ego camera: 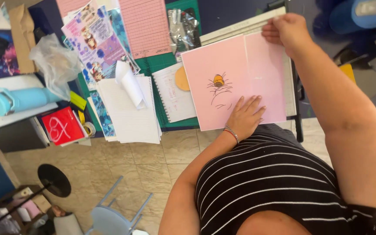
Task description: Organizing, folding, and inspecting various printed papers and notebooks on a design station desk
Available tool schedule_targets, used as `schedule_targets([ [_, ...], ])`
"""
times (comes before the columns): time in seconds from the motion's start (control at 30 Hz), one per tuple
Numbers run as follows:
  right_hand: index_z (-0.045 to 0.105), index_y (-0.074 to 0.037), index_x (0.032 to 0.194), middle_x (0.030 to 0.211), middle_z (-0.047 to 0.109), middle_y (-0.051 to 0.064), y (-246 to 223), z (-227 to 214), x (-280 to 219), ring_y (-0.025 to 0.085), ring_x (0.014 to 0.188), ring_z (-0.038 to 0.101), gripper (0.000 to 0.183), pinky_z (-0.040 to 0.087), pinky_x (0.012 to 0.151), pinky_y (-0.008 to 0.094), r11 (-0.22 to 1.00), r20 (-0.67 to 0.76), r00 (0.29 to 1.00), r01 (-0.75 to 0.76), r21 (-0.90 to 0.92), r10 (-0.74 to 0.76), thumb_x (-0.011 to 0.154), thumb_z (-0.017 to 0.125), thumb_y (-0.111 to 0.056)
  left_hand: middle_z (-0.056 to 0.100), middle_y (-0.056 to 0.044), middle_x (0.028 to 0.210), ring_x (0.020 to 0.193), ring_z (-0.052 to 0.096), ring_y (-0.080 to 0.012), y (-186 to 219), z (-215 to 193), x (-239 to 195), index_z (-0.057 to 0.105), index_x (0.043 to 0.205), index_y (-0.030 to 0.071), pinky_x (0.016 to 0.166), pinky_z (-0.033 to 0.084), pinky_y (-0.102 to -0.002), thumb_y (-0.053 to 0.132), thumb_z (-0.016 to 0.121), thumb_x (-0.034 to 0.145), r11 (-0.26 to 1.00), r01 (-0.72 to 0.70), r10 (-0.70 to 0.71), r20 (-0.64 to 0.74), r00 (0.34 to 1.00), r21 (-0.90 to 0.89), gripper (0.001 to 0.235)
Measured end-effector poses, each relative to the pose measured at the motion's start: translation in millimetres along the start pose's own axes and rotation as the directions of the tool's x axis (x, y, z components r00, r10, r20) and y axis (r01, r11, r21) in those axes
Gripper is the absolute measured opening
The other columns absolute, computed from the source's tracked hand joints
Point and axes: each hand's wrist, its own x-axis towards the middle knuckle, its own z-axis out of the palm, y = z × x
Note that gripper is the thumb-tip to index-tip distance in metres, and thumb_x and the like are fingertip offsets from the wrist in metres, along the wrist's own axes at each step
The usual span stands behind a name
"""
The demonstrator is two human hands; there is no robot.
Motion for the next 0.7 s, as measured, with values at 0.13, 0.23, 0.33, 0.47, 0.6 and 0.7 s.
schedule_targets([
  [0.13, 0.065, -0.009, 0.12, 0.107, 0.076, 0.006, 31, 8, -36, 0.011, 0.096, 0.077, 0.019, 0.065, 0.086, 0.024, 0.909, -0.012, 0.93, 0.355, -0.218, -0.366, 0.102, 0.063, -0.017, 0.039, -0.017, 0.165, 0.158, 0.034, -0.0342, -37, -17, -23, 0.052, 0.15, 0.014, 0.125, 0.027, -0.062, 0.03, 0.054, 0.108, 0.922, 0.214, -0.298, -0.24, 0.924, -0.322, 0.045],
  [0.23, 0.064, -0.006, 0.125, 0.109, 0.073, 0.01, 68, 19, -67, 0.016, 0.093, 0.07, 0.019, 0.057, 0.088, 0.028, 0.824, 0.088, 0.85, 0.525, -0.214, -0.519, 0.107, 0.061, -0.001, 0.032, -0.025, 0.163, 0.154, 0.03, -0.0431, -74, -20, -53, 0.04, 0.153, 0.007, 0.127, 0.026, -0.057, 0.025, 0.063, 0.096, 0.71, 0.592, -0.705, -0.385, 0.596, -0.382, 0.064],
  [0.33, 0.048, 0.004, 0.146, 0.133, 0.059, 0.026, 87, 42, -96, 0.038, 0.122, 0.06, 0.053, 0.054, 0.098, 0.052, 0.822, 0.12, 0.851, 0.526, -0.218, -0.512, 0.098, 0.071, 0.006, 0.053, -0.02, 0.137, 0.133, 0.053, -0.0398, -116, 13, -79, 0.046, 0.149, 0.009, 0.114, 0.038, -0.052, 0.03, 0.083, 0.077, 0.513, 0.759, -0.855, -0.316, 0.411, -0.4, 0.084],
  [0.47, 0.04, -0.003, 0.149, 0.128, 0.055, 0.012, 80, 59, -106, 0.018, 0.104, 0.058, 0.064, 0.063, 0.08, 0.028, 0.946, -0.005, 0.961, 0.271, -0.18, -0.276, 0.097, 0.077, -0.008, 0.061, -0.004, 0.122, 0.112, 0.065, -0.0276, -132, 16, -74, 0.055, 0.143, 0.018, 0.098, 0.051, -0.048, 0.033, 0.087, 0.072, 0.313, 0.855, -0.949, -0.096, 0.3, -0.414, 0.079],
  [0.6, 0.045, -0.002, 0.146, 0.113, 0.064, 0.012, 55, 58, -106, 0.017, 0.091, 0.068, 0.069, 0.063, 0.067, 0.029, 0.95, -0.035, 0.983, 0.164, -0.266, -0.18, 0.093, 0.085, -0.02, 0.063, -0.005, 0.098, 0.086, 0.072, -0.022, -132, 11, -65, 0.071, 0.123, 0.012, 0.074, 0.06, -0.03, 0.015, 0.087, 0.072, 0.291, 0.708, -0.95, -0.105, 0.295, -0.644, 0.054],
  [0.7, 0.052, 0.004, 0.141, 0.101, 0.063, 0.012, 66, 49, -87, 0.018, 0.084, 0.068, 0.066, 0.062, 0.063, 0.03, 0.96, 0.013, 0.979, 0.201, -0.194, -0.203, 0.087, 0.086, -0.013, 0.065, -0.008, 0.106, 0.087, 0.071, -0.0173, -134, 23, -61, 0.062, 0.127, 0.012, 0.077, 0.06, -0.027, 0.006, 0.07, 0.091, 0.054, 0.358, -0.945, 0.068, 0.321, -0.932, 0.037],
])
